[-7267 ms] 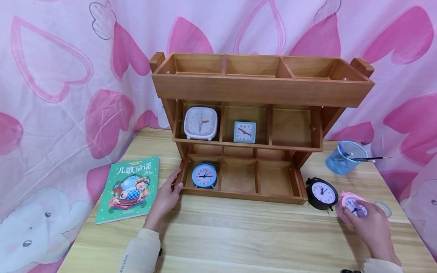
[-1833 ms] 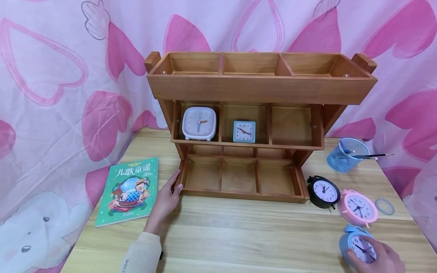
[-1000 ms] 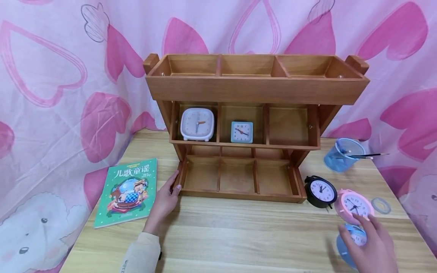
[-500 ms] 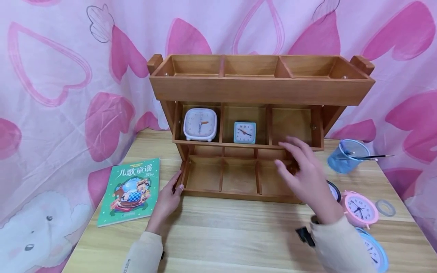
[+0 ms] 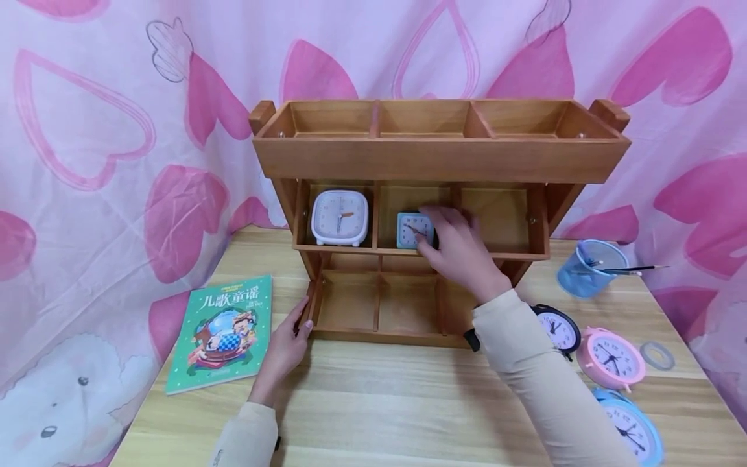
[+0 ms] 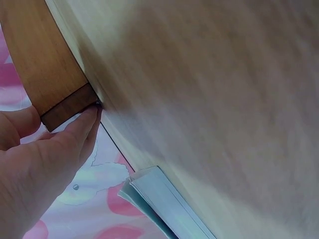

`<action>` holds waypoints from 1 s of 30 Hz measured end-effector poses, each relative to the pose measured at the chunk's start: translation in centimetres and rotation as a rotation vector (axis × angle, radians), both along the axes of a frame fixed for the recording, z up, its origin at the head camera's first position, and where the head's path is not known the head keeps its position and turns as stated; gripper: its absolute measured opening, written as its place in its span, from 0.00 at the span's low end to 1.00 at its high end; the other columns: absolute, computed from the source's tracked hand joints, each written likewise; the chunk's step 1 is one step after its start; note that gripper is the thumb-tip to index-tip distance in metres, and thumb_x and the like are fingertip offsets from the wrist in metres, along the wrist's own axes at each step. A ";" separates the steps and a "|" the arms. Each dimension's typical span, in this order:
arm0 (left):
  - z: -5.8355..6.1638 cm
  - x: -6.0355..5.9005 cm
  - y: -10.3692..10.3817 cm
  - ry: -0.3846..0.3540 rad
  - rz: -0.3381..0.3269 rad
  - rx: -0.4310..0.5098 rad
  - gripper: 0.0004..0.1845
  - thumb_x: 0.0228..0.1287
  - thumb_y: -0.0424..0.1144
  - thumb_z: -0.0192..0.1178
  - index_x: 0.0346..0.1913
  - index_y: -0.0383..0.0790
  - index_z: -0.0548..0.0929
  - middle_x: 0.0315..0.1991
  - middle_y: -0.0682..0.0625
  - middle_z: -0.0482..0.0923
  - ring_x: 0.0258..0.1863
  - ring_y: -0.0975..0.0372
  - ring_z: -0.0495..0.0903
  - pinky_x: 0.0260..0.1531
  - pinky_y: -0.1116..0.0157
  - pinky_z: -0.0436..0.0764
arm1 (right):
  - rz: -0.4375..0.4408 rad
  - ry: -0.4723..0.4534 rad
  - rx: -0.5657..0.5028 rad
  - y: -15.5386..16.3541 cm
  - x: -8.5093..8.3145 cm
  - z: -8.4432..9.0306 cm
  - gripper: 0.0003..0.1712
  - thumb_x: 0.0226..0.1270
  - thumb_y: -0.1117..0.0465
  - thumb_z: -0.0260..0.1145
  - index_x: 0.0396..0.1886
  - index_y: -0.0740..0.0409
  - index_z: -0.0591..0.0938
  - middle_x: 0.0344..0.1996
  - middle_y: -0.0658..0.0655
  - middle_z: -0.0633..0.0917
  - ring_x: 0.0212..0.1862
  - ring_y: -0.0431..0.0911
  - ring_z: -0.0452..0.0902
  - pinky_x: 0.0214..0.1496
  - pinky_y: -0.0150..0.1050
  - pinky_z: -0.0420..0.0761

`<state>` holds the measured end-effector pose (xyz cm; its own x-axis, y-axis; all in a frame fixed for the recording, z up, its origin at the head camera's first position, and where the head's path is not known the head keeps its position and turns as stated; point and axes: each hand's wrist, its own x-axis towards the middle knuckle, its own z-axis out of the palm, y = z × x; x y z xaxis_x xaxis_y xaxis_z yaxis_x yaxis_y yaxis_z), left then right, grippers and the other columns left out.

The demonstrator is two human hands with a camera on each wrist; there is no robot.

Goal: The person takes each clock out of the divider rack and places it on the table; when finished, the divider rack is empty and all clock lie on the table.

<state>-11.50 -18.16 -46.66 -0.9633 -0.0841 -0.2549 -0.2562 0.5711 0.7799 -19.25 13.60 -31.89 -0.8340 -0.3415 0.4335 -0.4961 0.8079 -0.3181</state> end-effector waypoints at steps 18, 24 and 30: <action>-0.1 0.3 0.0 0.092 -0.023 -0.006 0.28 0.75 0.38 0.48 0.75 0.55 0.59 0.73 0.38 0.59 0.69 0.43 0.62 0.65 0.44 0.64 | 0.115 0.026 -0.197 0.6 -0.4 0.0 0.15 0.69 0.63 0.61 0.53 0.59 0.80 0.53 0.61 0.77 0.51 0.52 0.74 0.56 0.51 0.78; -0.1 0.2 0.0 0.082 -0.018 0.002 0.28 0.76 0.38 0.47 0.75 0.55 0.58 0.73 0.37 0.58 0.69 0.43 0.62 0.65 0.44 0.64 | 0.154 0.019 -0.284 0.7 -0.6 0.2 0.12 0.68 0.64 0.63 0.50 0.59 0.84 0.54 0.60 0.79 0.54 0.52 0.75 0.57 0.51 0.78; -0.1 0.0 -0.1 0.048 -0.011 -0.012 0.28 0.77 0.41 0.46 0.75 0.58 0.56 0.74 0.41 0.56 0.71 0.44 0.60 0.65 0.44 0.64 | 0.103 -0.002 -0.428 0.7 0.0 0.9 0.12 0.67 0.63 0.65 0.49 0.57 0.86 0.50 0.55 0.84 0.49 0.47 0.79 0.51 0.45 0.81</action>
